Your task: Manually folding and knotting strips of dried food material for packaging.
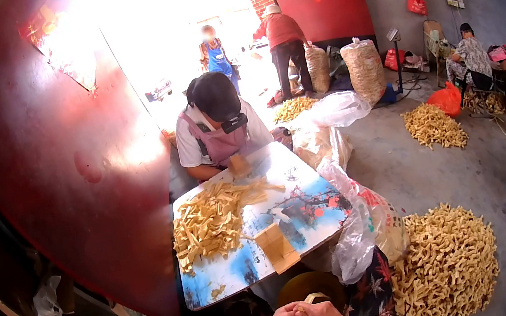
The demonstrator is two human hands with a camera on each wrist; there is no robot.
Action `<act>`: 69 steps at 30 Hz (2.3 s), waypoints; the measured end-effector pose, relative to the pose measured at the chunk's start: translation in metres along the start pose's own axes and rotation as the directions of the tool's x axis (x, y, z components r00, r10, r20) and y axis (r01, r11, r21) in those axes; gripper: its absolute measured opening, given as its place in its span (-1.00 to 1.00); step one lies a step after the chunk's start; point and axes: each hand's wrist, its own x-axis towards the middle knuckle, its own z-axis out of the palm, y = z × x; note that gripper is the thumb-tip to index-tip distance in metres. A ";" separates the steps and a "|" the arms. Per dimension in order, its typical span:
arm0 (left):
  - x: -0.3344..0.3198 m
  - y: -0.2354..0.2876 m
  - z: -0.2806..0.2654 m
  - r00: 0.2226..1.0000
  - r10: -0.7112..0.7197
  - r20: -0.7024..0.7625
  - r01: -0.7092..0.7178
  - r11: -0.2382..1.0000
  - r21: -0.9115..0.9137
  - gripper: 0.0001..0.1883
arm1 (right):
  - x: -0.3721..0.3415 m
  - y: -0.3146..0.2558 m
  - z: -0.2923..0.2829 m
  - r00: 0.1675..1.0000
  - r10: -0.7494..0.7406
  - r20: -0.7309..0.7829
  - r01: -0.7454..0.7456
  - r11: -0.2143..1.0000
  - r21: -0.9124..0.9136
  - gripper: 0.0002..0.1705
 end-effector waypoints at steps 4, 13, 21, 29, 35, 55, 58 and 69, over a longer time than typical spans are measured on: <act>0.001 0.002 0.007 0.932 0.353 -0.084 -0.146 0.575 0.805 -0.85 | 0.008 -0.003 -0.009 0.962 -0.142 -0.233 0.128 0.989 -0.075 -0.77; -0.020 0.029 0.073 0.484 0.654 0.581 -0.290 -0.507 0.812 -0.67 | 0.005 0.029 0.012 0.647 0.743 0.170 -0.647 0.418 0.638 -0.77; -0.016 0.026 0.066 0.608 0.708 0.359 -0.180 -0.317 0.931 -0.72 | 0.000 0.024 0.002 0.764 0.567 0.309 -0.618 0.502 0.605 -0.77; -0.013 0.026 0.055 0.526 0.802 0.282 -0.379 -0.076 0.922 -0.84 | 0.003 0.041 -0.005 0.711 0.325 0.624 -0.624 -0.117 0.772 -0.69; -0.019 0.020 0.050 0.676 0.735 -0.060 -0.350 0.392 0.851 -0.90 | 0.012 0.029 -0.001 0.712 0.509 0.484 -0.614 0.116 0.781 -0.76; -0.010 0.017 0.044 0.767 0.624 -0.151 -0.567 0.769 0.296 -0.82 | 0.022 -0.007 0.005 0.990 0.086 -0.110 -0.100 0.987 -0.127 -0.92; -0.014 0.024 0.037 0.797 0.592 -0.119 -0.513 0.768 0.385 -0.76 | 0.023 -0.002 0.007 0.993 0.042 -0.107 -0.050 0.997 -0.066 -0.93; -0.022 0.022 0.028 0.814 0.577 -0.068 -0.514 0.769 0.381 -0.74 | 0.041 0.007 -0.007 0.945 0.326 -0.031 -0.323 0.943 0.081 -0.65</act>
